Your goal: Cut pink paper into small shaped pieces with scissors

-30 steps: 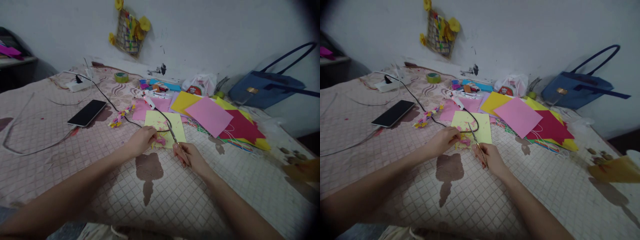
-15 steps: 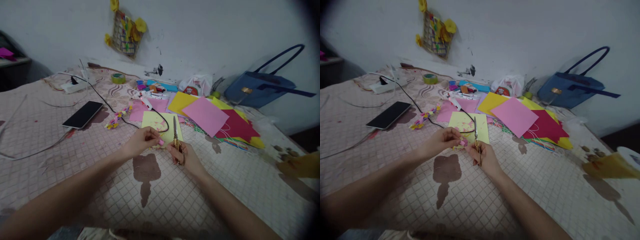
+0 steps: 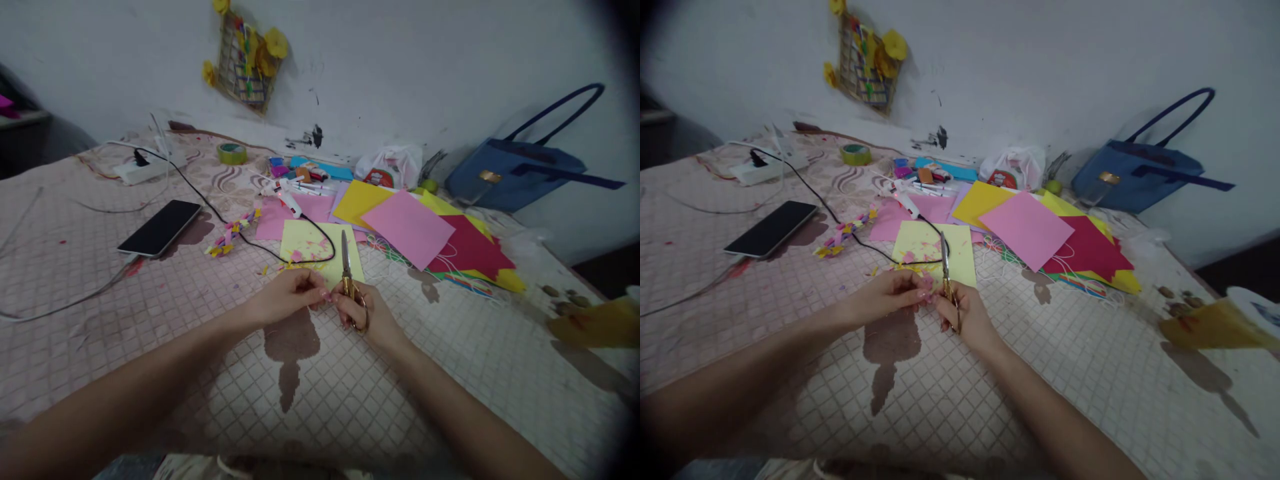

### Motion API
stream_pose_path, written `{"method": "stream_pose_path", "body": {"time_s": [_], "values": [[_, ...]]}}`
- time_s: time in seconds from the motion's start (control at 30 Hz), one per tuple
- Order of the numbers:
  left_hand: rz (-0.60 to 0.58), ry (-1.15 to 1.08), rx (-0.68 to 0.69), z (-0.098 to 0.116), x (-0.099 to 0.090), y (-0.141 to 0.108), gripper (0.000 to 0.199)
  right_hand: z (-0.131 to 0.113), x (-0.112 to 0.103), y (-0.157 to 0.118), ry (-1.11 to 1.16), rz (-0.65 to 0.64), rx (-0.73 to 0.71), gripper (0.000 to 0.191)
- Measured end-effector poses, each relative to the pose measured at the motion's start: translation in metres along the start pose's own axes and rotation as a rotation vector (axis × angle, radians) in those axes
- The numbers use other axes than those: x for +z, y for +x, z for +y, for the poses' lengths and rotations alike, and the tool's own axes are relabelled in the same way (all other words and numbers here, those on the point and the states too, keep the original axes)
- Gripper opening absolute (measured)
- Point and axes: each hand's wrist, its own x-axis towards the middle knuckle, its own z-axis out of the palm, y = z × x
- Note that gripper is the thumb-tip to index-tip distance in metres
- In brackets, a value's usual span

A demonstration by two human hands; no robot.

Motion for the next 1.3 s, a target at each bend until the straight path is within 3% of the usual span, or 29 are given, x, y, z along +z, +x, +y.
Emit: {"method": "stream_pose_path", "body": {"time_s": [0.13,0.3,0.5,0.6,0.77,0.97,1.13,1.3], "values": [[-0.010,-0.030,-0.016,-0.001,0.003,0.000,0.016,0.000,0.000,-0.001,-0.003,-0.021,-0.013,0.016],[0.049,-0.058,0.052,0.001,0.004,-0.001,0.015,-0.001,0.002,-0.003,0.097,0.052,0.014,0.026],[0.212,0.423,0.268,0.008,0.008,-0.008,0.010,0.000,0.003,-0.003,0.334,-0.041,0.135,0.026],[0.205,0.549,0.372,0.011,0.009,-0.010,0.013,0.002,0.002,-0.002,0.420,-0.051,0.134,0.019],[0.156,0.302,0.219,0.005,0.007,-0.006,0.014,0.002,0.000,0.000,0.387,0.000,0.107,0.016],[-0.014,-0.027,0.018,-0.002,0.006,-0.002,0.018,0.000,0.000,-0.002,0.133,0.022,0.008,0.017],[0.024,-0.085,-0.029,-0.002,0.004,-0.002,0.014,-0.001,0.000,-0.004,0.031,0.033,-0.017,0.017],[0.047,-0.031,0.032,0.001,0.004,-0.002,0.012,0.000,0.001,-0.004,0.066,0.061,-0.009,0.026]]}}
